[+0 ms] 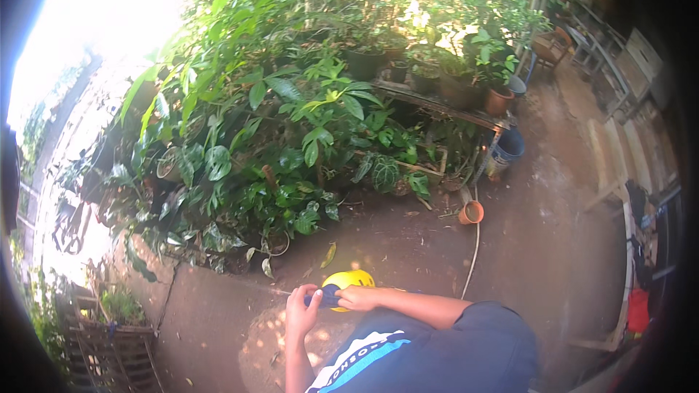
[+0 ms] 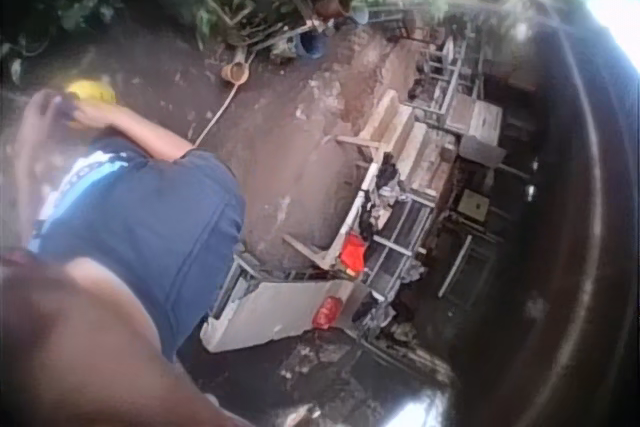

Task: The person assembles a yellow garden sprayer by inserting a small white tube into the nozzle, attaching the blue pump head, and tightening it. They then pump the sprayer to pressurize it and spray liquid onto nearby potted plants.

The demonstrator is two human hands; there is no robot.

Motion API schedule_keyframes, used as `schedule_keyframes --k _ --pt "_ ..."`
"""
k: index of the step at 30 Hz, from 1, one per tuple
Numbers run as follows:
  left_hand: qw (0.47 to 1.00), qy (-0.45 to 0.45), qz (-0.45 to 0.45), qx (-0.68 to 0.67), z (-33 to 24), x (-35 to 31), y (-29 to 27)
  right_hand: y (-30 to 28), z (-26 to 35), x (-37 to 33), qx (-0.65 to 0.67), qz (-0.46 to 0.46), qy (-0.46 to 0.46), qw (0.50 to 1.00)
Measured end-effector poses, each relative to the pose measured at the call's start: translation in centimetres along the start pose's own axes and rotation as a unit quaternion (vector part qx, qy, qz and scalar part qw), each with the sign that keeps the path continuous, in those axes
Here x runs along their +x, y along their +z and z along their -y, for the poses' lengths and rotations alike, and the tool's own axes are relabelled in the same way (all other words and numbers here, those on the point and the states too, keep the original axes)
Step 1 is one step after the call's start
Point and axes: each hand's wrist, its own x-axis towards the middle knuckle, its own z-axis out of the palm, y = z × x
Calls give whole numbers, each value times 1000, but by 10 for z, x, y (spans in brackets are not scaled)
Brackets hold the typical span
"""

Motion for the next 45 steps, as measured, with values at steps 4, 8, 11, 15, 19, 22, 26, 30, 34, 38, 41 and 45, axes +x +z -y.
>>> schedule_keyframes --k 4,8,11,15,19,22,26,30,34,38,41,45 --pt "999 29 12 -12 4 27 -17 9 16 20 68 -26 46 996" --pt "995 96 -26 -16 -7 42 -59 29 38 33 76 -104 40 991" --pt "977 205 -51 -6 -42 48 -119 54 61 31 130 -208 38 969" --pt "964 263 -25 -25 -75 27 -184 112 89 29 167 -323 83 928" --pt "955 291 0 47 -43 -1 -187 167 120 36 214 -418 106 877" --pt "950 302 41 65 -7 -21 -167 219 111 36 261 -435 112 854" --pt "950 283 107 73 24 -46 -159 268 131 27 297 -459 140 826" --pt "935 322 135 68 23 -63 -161 293 133 30 264 -501 135 813" --pt "911 352 181 112 33 -71 -151 305 133 28 207 -493 190 823" --pt "890 382 205 139 35 -65 -131 305 134 22 191 -504 213 815" --pt "898 360 221 125 51 -57 -120 302 130 27 193 -481 244 820" --pt "909 341 214 110 61 -48 -116 293 129 34 209 -486 255 810"
